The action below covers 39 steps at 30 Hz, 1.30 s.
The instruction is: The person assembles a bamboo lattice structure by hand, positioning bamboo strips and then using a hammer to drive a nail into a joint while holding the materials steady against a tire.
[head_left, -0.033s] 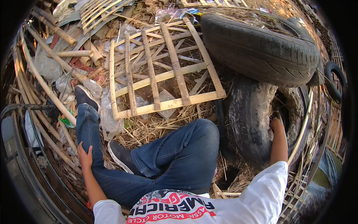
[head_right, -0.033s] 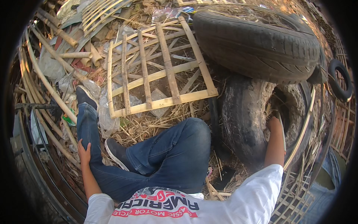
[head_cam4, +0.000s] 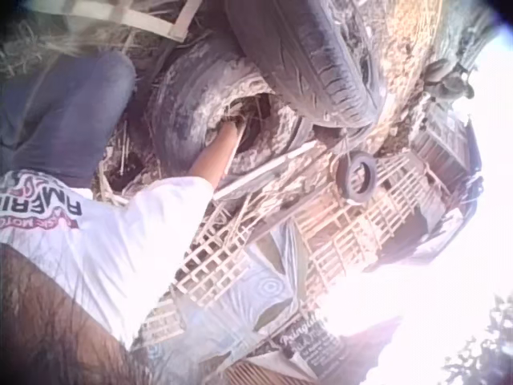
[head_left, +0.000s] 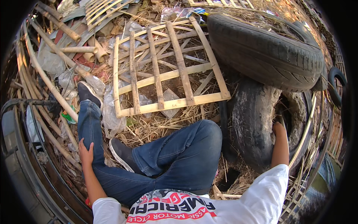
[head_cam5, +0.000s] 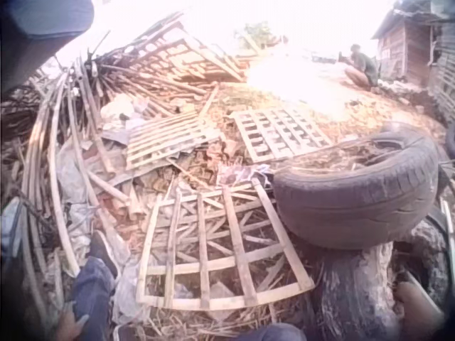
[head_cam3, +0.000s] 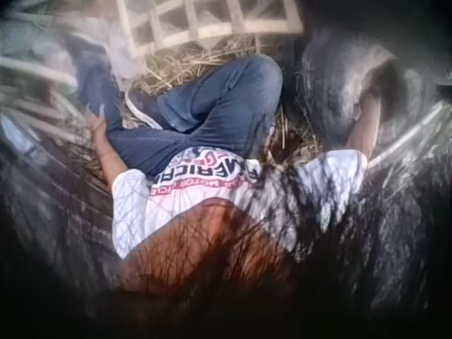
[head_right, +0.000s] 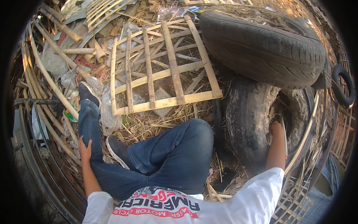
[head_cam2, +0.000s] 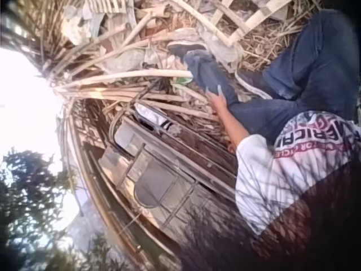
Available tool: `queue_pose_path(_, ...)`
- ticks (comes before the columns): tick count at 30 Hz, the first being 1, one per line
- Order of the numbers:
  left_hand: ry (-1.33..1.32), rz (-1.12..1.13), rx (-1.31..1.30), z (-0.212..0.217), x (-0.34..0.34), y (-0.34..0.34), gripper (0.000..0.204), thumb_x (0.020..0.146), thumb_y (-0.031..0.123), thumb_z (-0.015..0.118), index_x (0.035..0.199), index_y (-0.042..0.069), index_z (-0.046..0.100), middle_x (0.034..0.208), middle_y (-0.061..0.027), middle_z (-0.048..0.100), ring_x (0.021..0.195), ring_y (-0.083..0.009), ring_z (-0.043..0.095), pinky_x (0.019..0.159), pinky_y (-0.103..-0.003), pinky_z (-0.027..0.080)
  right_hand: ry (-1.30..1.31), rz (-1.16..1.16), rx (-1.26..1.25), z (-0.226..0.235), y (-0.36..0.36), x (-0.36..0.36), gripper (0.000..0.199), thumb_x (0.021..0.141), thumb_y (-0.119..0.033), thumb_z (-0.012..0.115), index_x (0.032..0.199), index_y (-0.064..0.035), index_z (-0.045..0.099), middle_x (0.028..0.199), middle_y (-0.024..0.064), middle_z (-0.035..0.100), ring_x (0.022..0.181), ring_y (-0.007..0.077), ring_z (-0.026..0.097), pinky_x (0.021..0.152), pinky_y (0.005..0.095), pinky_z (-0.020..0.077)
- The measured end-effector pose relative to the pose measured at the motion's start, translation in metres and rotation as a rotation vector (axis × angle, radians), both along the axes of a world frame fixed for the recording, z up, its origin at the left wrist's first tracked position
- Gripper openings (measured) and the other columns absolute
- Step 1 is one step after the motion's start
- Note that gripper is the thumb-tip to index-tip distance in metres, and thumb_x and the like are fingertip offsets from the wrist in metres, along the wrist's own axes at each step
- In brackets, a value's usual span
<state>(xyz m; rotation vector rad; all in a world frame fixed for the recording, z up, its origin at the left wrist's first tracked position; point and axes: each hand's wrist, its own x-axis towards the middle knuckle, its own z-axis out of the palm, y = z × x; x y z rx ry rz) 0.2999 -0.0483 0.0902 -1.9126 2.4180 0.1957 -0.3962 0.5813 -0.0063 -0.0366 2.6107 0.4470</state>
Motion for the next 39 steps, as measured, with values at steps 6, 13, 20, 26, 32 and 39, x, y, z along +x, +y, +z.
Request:
queue_pose_path(6, -0.073, 0.003, -0.053, 0.002, -0.005, 0.008, 0.062, 0.087, 0.041, 0.060, 0.134, 0.006, 0.040, 0.135, -0.0179, 0.044, 0.125, -0.0364, 0.042, 0.103, -0.046, 0.034, 0.099, -0.059, -0.046, -0.028, 0.018, -0.006, 0.040, 0.078, -0.019, 0.057, 0.109, 0.0062, 0.053, 0.111, 0.0299, 0.059, 0.106, 0.0434, 0.057, 0.090, 0.0444, 0.0459)
queue_pose_path(13, -0.060, -0.010, -0.067, 0.001, -0.010, 0.006, 0.061, 0.087, 0.043, 0.058, 0.133, 0.006, 0.042, 0.134, -0.0162, 0.044, 0.124, -0.0354, 0.042, 0.103, -0.046, 0.033, 0.247, -0.106, -0.199, -0.028, 0.050, -0.024, 0.044, 0.075, -0.016, 0.060, 0.106, 0.0103, 0.044, 0.108, 0.0339, 0.057, 0.105, 0.0472, 0.055, 0.088, 0.0461, 0.0457)
queue_pose_path(20, -0.025, 0.002, -0.066, -0.004, 0.007, 0.009, 0.062, 0.088, 0.045, 0.056, 0.133, 0.006, 0.041, 0.135, -0.0165, 0.044, 0.125, -0.0341, 0.042, 0.102, -0.046, 0.034, 0.560, -0.013, -0.560, 0.059, -0.015, -0.015, 0.052, 0.077, -0.005, 0.059, 0.121, 0.0064, 0.034, 0.104, 0.0308, 0.059, 0.099, 0.0450, 0.059, 0.084, 0.0451, 0.0494)
queue_pose_path(26, 0.031, -0.141, -0.247, -0.009, 0.002, 0.009, 0.054, 0.084, 0.033, 0.064, 0.127, 0.005, 0.046, 0.129, -0.0166, 0.047, 0.121, -0.0349, 0.044, 0.105, -0.047, 0.029, 0.694, -0.153, -1.428, 0.211, -0.115, 0.105, 0.043, 0.088, -0.009, 0.062, 0.127, 0.0035, 0.048, 0.102, 0.0153, 0.064, 0.086, 0.0190, 0.065, 0.068, 0.0266, 0.0593)
queue_pose_path(32, 0.769, -0.077, -0.114, -0.019, -0.089, 0.058, 0.032, 0.080, 0.014, 0.070, 0.107, 0.005, 0.057, 0.094, -0.0073, 0.062, 0.090, -0.0210, 0.058, 0.083, -0.035, 0.042, -0.251, -0.184, -1.798, 0.201, -0.312, 0.259, 0.028, 0.085, -0.001, 0.061, 0.111, 0.0065, 0.056, 0.095, 0.0143, 0.065, 0.085, 0.0202, 0.066, 0.068, 0.0302, 0.0600)
queue_pose_path(39, 1.390, 0.195, 0.776, -0.063, -0.152, 0.082, 0.018, 0.091, 0.013, 0.060, 0.105, 0.002, 0.060, 0.088, -0.0046, 0.065, 0.078, -0.0109, 0.062, 0.071, -0.024, 0.047, -0.864, -0.452, -1.595, 0.059, -0.515, 0.352, 0.013, 0.086, -0.003, 0.062, 0.096, 0.0047, 0.057, 0.092, 0.0145, 0.064, 0.082, 0.0201, 0.066, 0.064, 0.0303, 0.0601)
